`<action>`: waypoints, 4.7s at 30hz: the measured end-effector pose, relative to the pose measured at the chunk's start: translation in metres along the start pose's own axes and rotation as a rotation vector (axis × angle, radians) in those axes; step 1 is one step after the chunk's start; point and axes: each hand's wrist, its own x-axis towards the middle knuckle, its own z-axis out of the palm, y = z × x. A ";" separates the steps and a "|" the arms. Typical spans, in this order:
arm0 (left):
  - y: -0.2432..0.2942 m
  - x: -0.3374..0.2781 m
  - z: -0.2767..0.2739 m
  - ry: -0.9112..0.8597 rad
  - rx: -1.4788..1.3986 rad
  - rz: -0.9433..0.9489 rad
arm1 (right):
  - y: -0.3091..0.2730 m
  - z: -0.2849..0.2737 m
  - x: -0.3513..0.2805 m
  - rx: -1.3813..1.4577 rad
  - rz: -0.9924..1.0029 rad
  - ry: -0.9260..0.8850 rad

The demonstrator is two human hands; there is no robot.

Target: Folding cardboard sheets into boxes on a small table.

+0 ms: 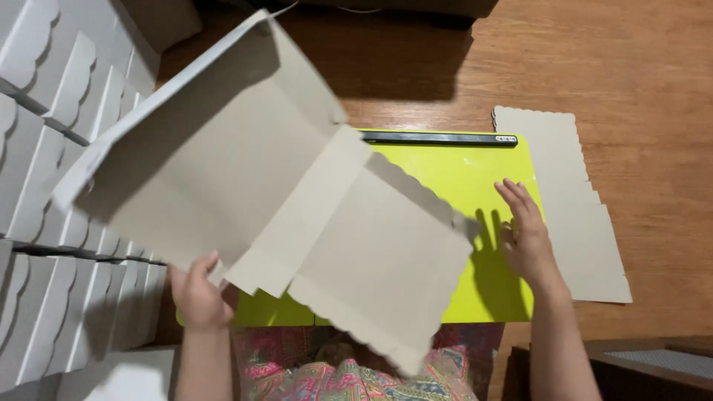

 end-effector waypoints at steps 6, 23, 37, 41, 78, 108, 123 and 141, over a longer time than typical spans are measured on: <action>-0.006 0.057 0.054 -0.231 -0.130 -0.303 | 0.043 0.030 -0.007 0.074 -0.165 0.025; 0.032 0.000 0.156 -0.875 0.849 0.842 | -0.007 0.022 -0.021 0.087 -0.117 -0.115; -0.003 -0.002 0.079 -1.278 1.194 0.581 | 0.060 0.065 -0.048 0.529 -0.021 -0.100; 0.002 -0.016 0.100 -0.957 1.308 0.399 | 0.014 0.061 -0.037 0.694 0.402 0.109; -0.022 -0.096 0.154 -1.062 1.586 0.853 | -0.077 0.096 -0.024 -0.418 0.065 -0.301; -0.072 -0.075 0.109 -0.735 1.446 1.533 | -0.072 0.082 -0.034 -0.298 -0.183 -0.542; 0.008 -0.095 0.121 -0.978 1.315 0.473 | -0.056 0.094 -0.049 -0.489 -0.397 -0.223; 0.062 -0.096 0.116 -0.578 0.963 0.039 | -0.025 0.080 -0.039 0.173 0.333 0.039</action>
